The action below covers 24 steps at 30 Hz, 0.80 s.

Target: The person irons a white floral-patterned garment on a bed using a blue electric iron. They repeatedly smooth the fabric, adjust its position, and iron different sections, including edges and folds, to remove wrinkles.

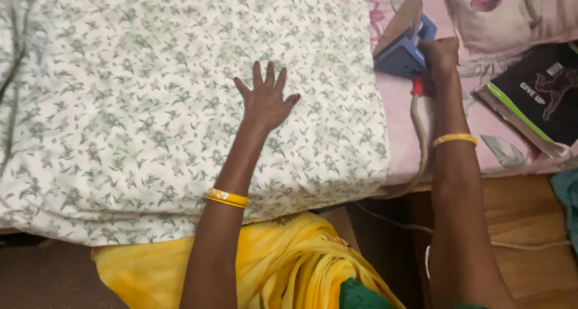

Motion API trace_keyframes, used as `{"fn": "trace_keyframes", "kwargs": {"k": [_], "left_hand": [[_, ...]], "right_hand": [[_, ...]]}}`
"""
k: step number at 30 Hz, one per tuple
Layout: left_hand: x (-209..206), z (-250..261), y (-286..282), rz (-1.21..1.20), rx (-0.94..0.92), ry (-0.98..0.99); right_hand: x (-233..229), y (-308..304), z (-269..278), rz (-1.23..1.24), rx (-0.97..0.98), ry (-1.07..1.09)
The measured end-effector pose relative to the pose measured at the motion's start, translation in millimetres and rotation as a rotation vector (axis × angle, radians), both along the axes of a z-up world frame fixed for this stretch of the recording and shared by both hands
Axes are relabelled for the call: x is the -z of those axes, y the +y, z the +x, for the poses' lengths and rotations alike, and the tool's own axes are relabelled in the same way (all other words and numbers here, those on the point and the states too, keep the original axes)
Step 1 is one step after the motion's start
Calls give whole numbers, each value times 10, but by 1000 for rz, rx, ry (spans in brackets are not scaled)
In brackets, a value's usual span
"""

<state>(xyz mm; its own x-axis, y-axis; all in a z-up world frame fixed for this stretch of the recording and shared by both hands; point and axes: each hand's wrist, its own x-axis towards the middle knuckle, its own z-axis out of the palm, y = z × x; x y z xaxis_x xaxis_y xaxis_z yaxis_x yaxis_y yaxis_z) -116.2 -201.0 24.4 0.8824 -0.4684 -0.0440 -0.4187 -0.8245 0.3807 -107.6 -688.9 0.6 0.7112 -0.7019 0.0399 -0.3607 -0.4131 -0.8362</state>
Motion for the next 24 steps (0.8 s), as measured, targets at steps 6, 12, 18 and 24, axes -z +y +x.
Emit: {"fn": "trace_keyframes", "kwargs": {"k": [6, 12, 18, 24], "left_hand": [[12, -41, 9, 13, -3, 29], [-17, -14, 11, 7, -4, 22], [17, -18, 21, -22, 0, 14], [80, -2, 19, -74, -10, -30]], "right_hand": [[-486, 589, -541, -96, -430, -507], [-1387, 1098, -368, 81, -595, -385], [-1776, 1686, -476, -33, -729, -228], [-1310, 2162, -139, -281, -758, 166]]}}
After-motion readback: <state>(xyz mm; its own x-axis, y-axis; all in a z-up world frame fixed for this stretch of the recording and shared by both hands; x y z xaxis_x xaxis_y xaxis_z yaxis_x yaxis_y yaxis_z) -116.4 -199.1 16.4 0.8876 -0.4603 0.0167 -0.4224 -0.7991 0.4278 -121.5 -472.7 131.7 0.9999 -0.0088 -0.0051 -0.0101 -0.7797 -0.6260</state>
